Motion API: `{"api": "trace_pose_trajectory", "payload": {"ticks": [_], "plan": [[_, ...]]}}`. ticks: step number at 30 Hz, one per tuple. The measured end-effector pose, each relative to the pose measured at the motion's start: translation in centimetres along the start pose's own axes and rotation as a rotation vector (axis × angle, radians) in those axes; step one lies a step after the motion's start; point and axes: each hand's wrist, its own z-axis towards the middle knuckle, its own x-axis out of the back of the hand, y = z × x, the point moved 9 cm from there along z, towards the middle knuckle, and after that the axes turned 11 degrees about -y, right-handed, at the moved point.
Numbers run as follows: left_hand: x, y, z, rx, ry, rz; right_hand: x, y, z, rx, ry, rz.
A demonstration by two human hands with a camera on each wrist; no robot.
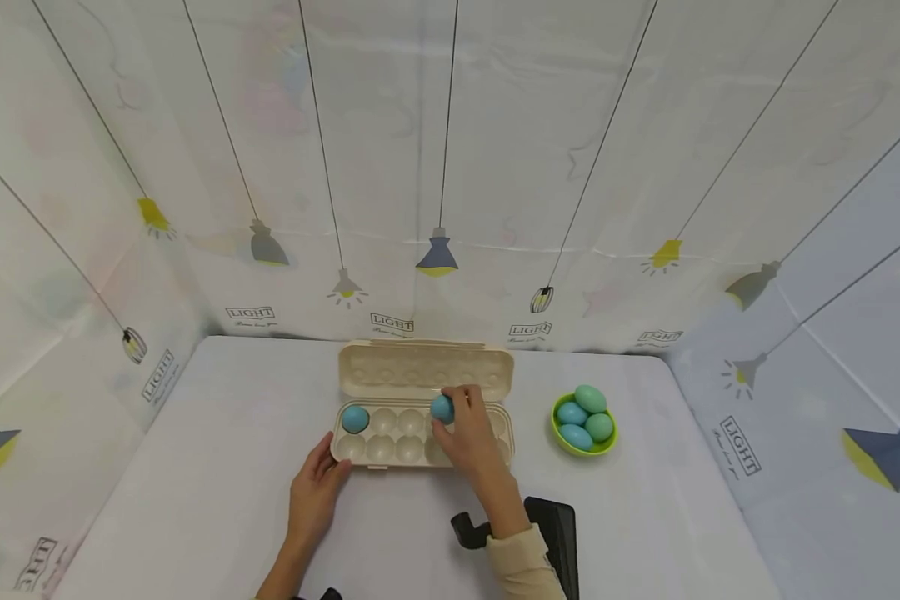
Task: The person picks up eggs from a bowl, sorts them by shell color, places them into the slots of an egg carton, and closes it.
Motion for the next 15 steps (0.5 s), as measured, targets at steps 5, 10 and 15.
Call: {"api": "trace_pose_trajectory", "payload": {"ticks": [5,10,15], "plan": [[0.1,0.0,0.0,-0.007,0.013,0.013,-2.6,-1.3,1.4,0.031,-0.034,0.036],[0.1,-0.1,0.1,-0.001,0.013,0.014,-5.7,-1.7,2.8,0.020,-0.111,0.036],[0.0,-0.3,0.0,0.014,0.004,0.002,-8.4,-1.9,3.5,0.017,-0.170,0.025]]}}
